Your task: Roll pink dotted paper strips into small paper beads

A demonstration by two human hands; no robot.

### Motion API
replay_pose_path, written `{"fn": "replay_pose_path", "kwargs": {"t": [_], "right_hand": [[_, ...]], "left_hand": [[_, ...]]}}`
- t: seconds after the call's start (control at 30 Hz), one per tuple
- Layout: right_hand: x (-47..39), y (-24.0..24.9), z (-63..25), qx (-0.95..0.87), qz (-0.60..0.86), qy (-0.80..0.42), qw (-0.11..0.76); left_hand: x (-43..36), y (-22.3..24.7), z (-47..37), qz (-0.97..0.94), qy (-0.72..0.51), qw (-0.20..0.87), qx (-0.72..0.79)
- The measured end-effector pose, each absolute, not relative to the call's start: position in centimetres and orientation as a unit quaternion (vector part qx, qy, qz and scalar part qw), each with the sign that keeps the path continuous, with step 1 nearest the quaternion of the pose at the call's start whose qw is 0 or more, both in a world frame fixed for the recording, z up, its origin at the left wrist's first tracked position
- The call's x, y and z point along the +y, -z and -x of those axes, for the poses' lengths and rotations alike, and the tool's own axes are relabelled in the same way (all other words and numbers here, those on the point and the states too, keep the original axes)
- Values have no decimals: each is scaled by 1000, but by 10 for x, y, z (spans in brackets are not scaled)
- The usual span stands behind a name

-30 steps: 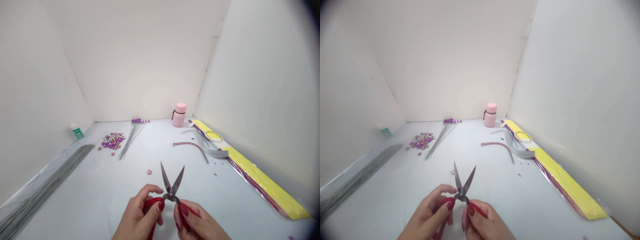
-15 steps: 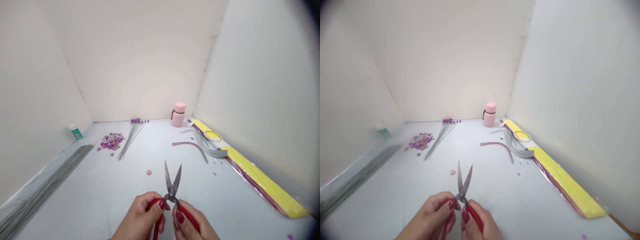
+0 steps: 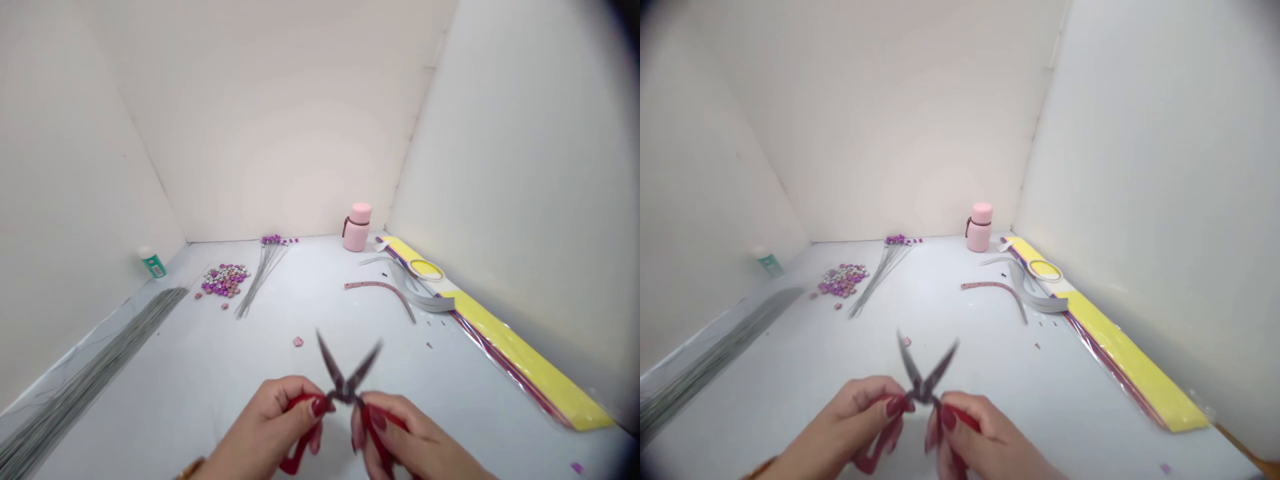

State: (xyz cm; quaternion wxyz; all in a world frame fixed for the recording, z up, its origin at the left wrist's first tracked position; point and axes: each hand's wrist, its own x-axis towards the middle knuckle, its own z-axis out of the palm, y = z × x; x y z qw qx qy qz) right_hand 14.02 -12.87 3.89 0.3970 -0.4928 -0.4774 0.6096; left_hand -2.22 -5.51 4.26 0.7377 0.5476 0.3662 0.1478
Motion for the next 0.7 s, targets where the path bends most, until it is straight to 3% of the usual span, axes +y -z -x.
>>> {"fn": "replay_pose_path", "kwargs": {"t": [0.07,0.17,0.3,0.43,0.57,0.63,0.7], "right_hand": [[-125,-29,-127,-470,531,-515,481],[-123,-16,-111,-449,589,-427,519],[-123,-19,-115,-452,594,-407,525],[-121,-24,-124,-518,594,-412,458],[-121,-15,-125,-465,607,-400,505],[-125,-15,-145,-488,629,-351,492],[-132,-21,-184,-502,697,-229,457]], "left_hand": [[-63,-37,13,-478,-244,764,359],[-73,-26,2,-425,-279,775,375],[-73,-21,2,-444,-328,746,372],[-69,-19,3,-483,-299,716,405],[-71,-8,-3,-460,-285,765,350],[-64,-6,1,-500,-255,759,329],[-47,-7,13,-591,-294,665,350]]}}
